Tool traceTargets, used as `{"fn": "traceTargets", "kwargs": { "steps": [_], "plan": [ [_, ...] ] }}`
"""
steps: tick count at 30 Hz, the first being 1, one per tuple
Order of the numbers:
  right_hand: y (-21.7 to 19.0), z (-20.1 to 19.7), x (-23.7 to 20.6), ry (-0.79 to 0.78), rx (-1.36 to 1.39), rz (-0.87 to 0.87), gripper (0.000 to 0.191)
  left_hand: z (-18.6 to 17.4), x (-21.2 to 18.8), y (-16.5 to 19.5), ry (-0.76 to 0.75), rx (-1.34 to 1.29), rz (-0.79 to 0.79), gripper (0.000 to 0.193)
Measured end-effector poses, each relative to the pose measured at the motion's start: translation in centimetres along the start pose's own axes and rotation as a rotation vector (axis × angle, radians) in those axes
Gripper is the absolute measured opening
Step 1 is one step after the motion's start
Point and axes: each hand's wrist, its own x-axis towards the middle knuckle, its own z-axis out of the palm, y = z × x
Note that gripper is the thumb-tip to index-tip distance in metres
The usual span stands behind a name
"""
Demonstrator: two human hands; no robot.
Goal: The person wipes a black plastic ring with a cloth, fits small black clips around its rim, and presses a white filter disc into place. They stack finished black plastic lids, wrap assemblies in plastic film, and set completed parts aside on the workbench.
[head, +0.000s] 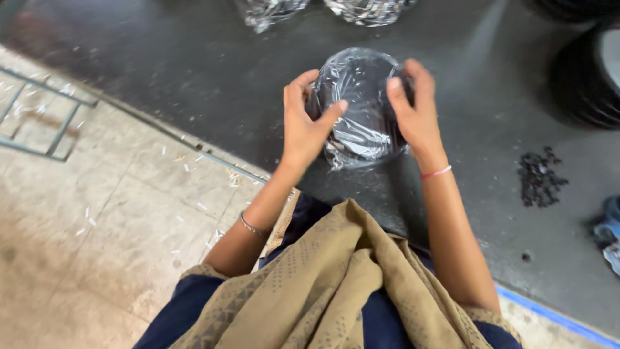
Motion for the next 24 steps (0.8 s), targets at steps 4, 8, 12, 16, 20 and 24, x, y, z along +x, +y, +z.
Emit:
{"fn": "traceTargets", "kwargs": {
  "steps": [4,8,12,16,20,24],
  "plan": [
    [-2.7,-3.4,-2.3,0.210,-0.073,-0.172,0.064,2.8,-2.1,4.8,-0.178,0.105,0.259,0.079],
    [-5.7,-4.5,-4.9,0.179,-0.097,-0.264,0.060,5.4,-3.3,8.2,-0.347,0.080,0.426,0.083],
    [-9.1,-5.3,-8.4,0.099,-0.066,-0.267,0.060,5.4,-3.0,9.6,-0.458,0.020,0.395,0.083],
    [-11.9,-5.9,-11.4,0.033,-0.092,-0.226,0.063,3.9,-2.6,10.6,-0.633,-0.004,0.319,0.057],
    [-13.1,-5.7,-13.0,0.057,0.015,-0.189,0.061,3.9,-3.0,12.1,-0.593,0.170,0.362,0.046],
    [-13.5,-6.1,-14.0,0.113,0.018,-0.181,0.042,3.7,-3.0,13.3,-0.618,0.027,0.231,0.036]
  ]
}}
